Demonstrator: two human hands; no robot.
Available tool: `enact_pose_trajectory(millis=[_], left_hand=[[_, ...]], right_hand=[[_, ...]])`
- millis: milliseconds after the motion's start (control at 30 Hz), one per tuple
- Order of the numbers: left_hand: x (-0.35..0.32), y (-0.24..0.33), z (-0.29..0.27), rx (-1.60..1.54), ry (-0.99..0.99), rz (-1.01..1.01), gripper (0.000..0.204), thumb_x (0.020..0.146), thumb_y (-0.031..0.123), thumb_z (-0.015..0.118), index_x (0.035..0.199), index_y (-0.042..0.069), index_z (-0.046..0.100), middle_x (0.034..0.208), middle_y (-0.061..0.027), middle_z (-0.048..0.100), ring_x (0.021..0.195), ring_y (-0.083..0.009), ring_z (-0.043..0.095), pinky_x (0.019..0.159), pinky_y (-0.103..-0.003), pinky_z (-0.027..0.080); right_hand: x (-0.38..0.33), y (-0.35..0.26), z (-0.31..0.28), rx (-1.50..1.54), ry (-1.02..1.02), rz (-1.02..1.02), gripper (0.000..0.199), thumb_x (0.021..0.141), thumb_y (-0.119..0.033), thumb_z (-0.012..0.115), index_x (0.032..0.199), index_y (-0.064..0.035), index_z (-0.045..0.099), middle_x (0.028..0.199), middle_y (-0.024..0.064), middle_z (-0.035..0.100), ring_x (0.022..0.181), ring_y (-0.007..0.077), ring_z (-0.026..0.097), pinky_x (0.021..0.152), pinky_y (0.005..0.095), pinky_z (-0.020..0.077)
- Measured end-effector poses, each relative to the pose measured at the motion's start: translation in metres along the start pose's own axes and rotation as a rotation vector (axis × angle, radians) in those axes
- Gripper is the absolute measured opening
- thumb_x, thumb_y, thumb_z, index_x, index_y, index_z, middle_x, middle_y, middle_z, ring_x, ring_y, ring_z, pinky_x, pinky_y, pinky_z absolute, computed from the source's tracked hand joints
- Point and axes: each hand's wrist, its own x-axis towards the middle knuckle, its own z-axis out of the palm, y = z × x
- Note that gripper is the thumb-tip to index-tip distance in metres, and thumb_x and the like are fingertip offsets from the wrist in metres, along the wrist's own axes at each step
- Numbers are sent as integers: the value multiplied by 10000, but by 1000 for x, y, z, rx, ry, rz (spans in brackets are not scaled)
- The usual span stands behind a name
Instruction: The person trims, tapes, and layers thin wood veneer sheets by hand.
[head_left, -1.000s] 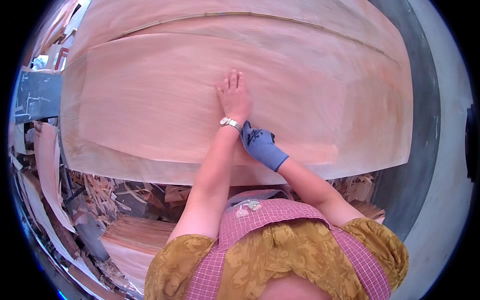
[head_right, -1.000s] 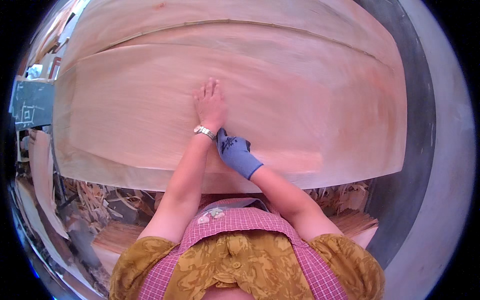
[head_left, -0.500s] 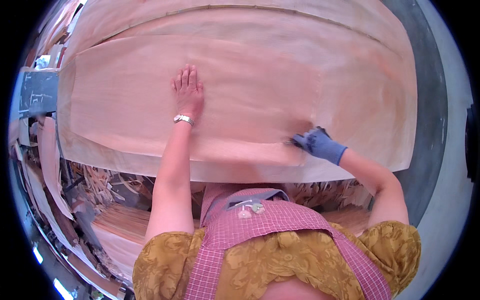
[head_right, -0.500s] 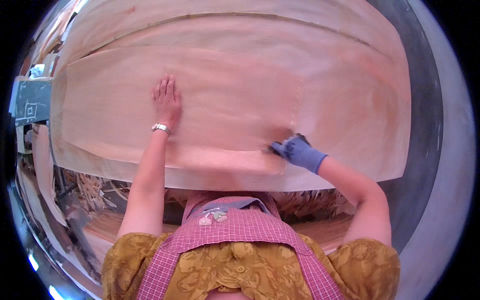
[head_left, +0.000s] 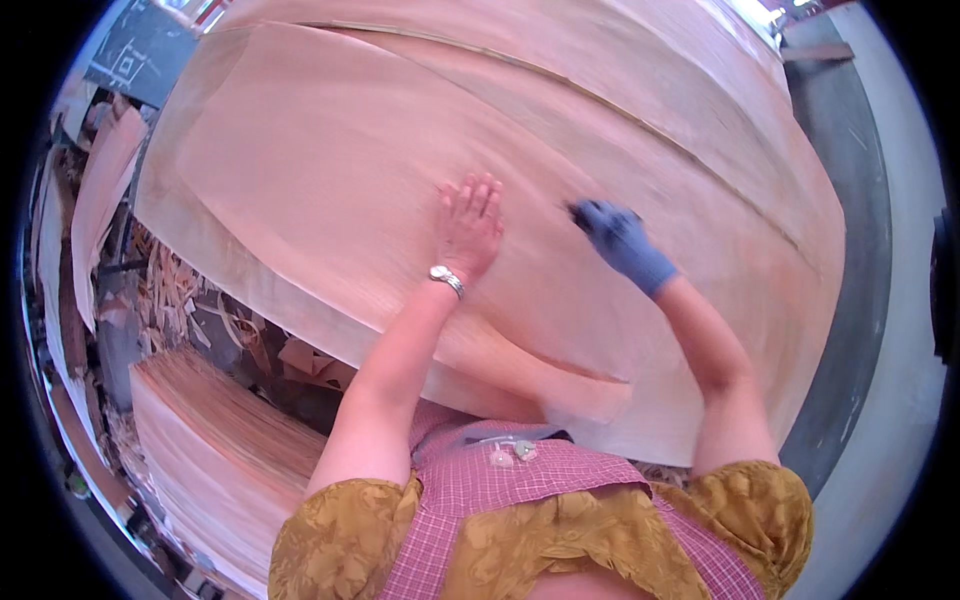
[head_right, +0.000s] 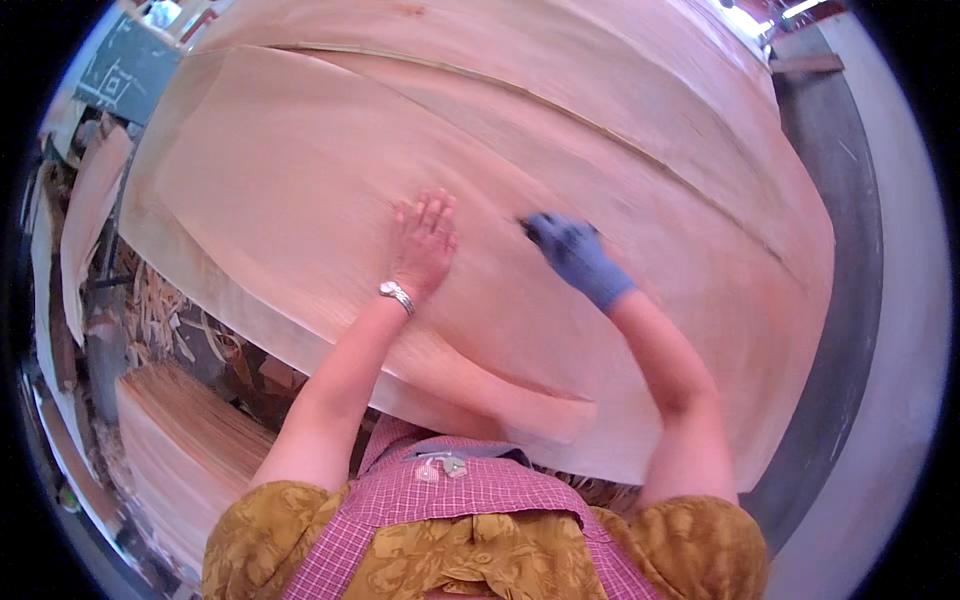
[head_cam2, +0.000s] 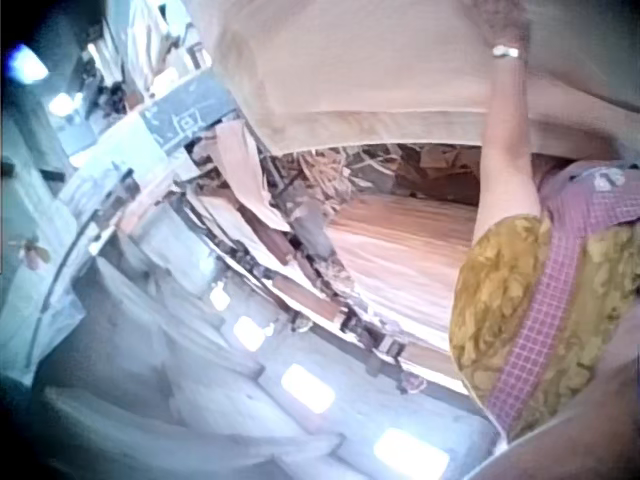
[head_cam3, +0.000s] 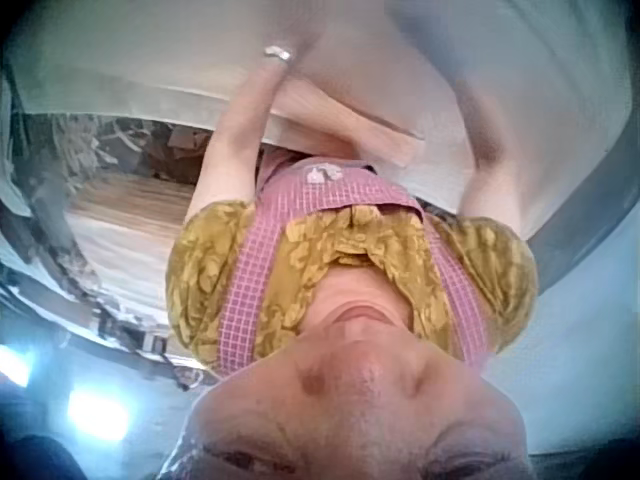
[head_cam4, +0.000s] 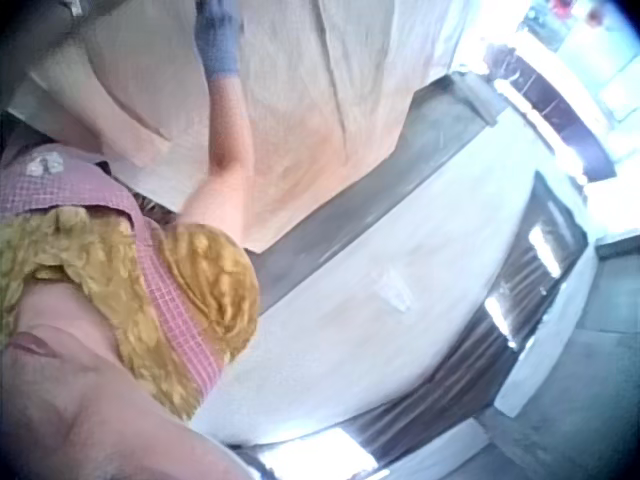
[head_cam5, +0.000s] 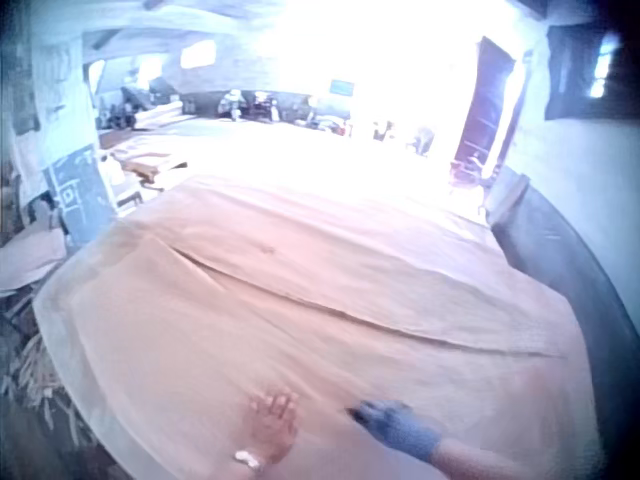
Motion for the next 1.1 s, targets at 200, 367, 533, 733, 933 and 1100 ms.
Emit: enact_pose_trajectory(millis=[200,367,533,733,933,1100], left_hand=[[16,-8,-21,-193,-61,-10,551,864,273,630,1363,81,499,1376,-127,507,1367,-300,369,1143,-576,211],[68,-34,-29,-144,56,-231,785,741,287,779,1425,133,425,1381,-138,463,1326,-334,389,1111,-589,258],[92,-54,-34,-66,-311,-226,925,658,375,846,1460,252,401,1421,-145,437,1348,-352,362,1102,-587,266],[103,-40,-28,89,-461,-224,815,759,349,780,1471,247,396,1518,-173,348,1396,-417,298,1137,-584,221],[57,125,64,-208,-339,48,604,810,301,725,1371,218,519,1475,-135,401,1335,-361,365,1100,-526,282],[31,207,2,-66,-509,236,465,908,325,592,1360,226,541,1478,-132,415,1319,-416,378,1058,-537,334]], right_hand=[[201,-33,52,-298,-209,-140,187,925,-177,535,1094,-98,515,946,158,682,843,332,694,696,436,546],[208,-14,82,-405,-292,-273,182,929,-189,519,1092,-111,531,887,146,700,814,330,707,656,439,553],[142,16,49,-261,-246,-87,182,965,-229,460,1100,-113,503,779,154,675,676,335,678,508,502,485],[-85,64,-3,-190,-306,401,222,997,-261,460,1159,-124,525,880,198,665,782,369,660,615,497,495],[-175,68,-3,-176,-209,450,242,1000,-270,421,1169,-124,514,904,165,682,778,365,686,621,523,523],[-229,27,-1,-182,-478,798,294,969,-209,431,1242,-99,438,922,196,702,805,362,703,664,518,544]])
